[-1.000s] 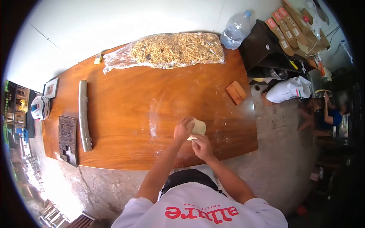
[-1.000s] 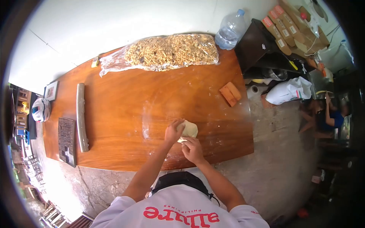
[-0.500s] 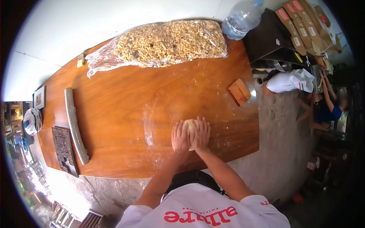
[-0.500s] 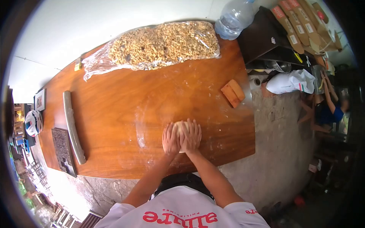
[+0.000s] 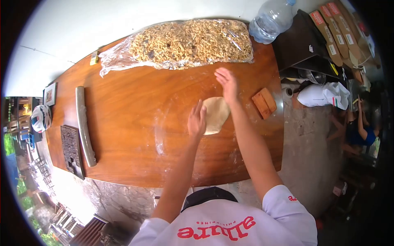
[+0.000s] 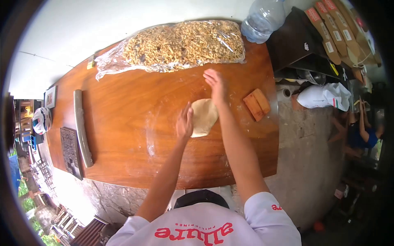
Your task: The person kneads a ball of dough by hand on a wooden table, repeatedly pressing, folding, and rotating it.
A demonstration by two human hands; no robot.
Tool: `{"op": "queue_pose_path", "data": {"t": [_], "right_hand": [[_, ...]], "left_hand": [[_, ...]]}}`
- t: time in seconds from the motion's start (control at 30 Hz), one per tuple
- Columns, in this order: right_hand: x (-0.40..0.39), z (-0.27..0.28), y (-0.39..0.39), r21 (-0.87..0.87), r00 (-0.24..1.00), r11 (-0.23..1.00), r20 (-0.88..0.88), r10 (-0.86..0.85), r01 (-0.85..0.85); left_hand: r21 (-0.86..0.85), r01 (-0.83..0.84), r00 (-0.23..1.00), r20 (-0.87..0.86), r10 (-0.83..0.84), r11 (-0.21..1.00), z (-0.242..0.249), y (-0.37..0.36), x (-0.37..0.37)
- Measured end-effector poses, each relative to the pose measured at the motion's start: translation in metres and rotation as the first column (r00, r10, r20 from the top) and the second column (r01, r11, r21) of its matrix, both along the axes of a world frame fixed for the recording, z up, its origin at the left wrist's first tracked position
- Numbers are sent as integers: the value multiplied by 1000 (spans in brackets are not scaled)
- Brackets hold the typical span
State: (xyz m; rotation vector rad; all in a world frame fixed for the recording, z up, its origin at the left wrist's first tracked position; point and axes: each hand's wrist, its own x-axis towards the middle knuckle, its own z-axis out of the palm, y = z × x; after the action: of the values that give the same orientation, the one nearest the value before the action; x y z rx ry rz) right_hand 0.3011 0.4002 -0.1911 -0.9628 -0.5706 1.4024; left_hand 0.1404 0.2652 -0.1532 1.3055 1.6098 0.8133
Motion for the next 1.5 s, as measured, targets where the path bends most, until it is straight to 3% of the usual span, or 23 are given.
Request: {"op": "queue_pose_path", "data": {"t": [0.07,0.17,0.2,0.23,0.27,0.33,0.37,0.43,0.47,0.53,0.57,0.6,0.67,0.7,0.73,0.8,0.93,1.03,1.07,1.17,1.23,1.37,1.5], "right_hand": [[27,19,-28,65,840,997,542,-11,-29],[5,-23,-88,92,361,979,932,-20,-182],[-11,-23,-116,43,144,976,989,-12,-213],[-22,-5,-136,-28,241,970,967,87,-240],[-33,14,-154,-92,334,956,924,187,-280],[-53,23,-203,240,192,892,965,-178,-383],[-59,33,-233,171,107,893,985,-139,-417],[-68,45,-286,117,0,884,991,-131,-452],[-70,46,-309,122,-17,877,989,-147,-465],[-67,57,-343,82,-6,870,995,-97,-487],[-62,57,-350,45,9,861,999,-47,-506],[-55,52,-351,48,0,867,998,-55,-497],[-42,43,-351,1,271,941,958,97,-339],[-48,54,-343,63,278,989,960,-23,-136],[-53,63,-328,66,277,990,961,-29,-125],[-58,66,-305,241,94,964,968,-231,-111],[-68,37,-329,150,75,962,988,-136,-230],[-70,22,-349,145,77,980,988,-135,-135],[-66,20,-340,125,75,982,991,-115,-141],[-56,8,-295,111,-54,988,992,-117,-105],[-43,18,-253,-65,-210,995,977,46,-82],[-30,10,-158,-31,-202,999,979,33,15],[-32,9,-72,103,-197,990,977,-81,101]], "left_hand": [[98,-105,992,-59,111,990,6,-46,11],[137,-177,984,28,175,975,8,-98,14],[-60,-190,977,85,195,980,10,-111,6],[-256,-184,966,132,223,949,13,-118,-3],[-244,-179,966,140,218,953,22,-117,-14],[-358,-297,952,-32,306,885,45,-123,-37],[-354,-292,953,-25,303,889,32,-129,-42],[171,-423,903,-1,429,890,-12,-126,-50],[181,-423,904,11,428,888,-12,-122,-47],[268,-258,966,55,253,928,-11,-120,-35],[-46,-62,990,122,67,997,-7,-123,-37],[-38,-50,990,131,55,998,-3,-125,-35],[245,139,987,-109,-115,960,2,-138,-28],[251,145,987,-105,-122,957,1,-143,-25],[294,175,984,-93,-155,940,-1,-150,-25],[366,229,973,-80,-215,902,-7,-168,-29],[394,202,974,16,-227,896,-13,-202,-43],[334,389,921,-148,-360,859,-26,-211,-41],[318,383,924,-138,-357,867,-29,-203,-35],[243,450,851,-408,-331,859,-38,-154,-24],[143,440,797,-516,-313,886,-24,-105,-9],[157,328,805,-563,-188,932,-31,-20,11],[286,105,910,-413,23,952,-32,46,17]]}}
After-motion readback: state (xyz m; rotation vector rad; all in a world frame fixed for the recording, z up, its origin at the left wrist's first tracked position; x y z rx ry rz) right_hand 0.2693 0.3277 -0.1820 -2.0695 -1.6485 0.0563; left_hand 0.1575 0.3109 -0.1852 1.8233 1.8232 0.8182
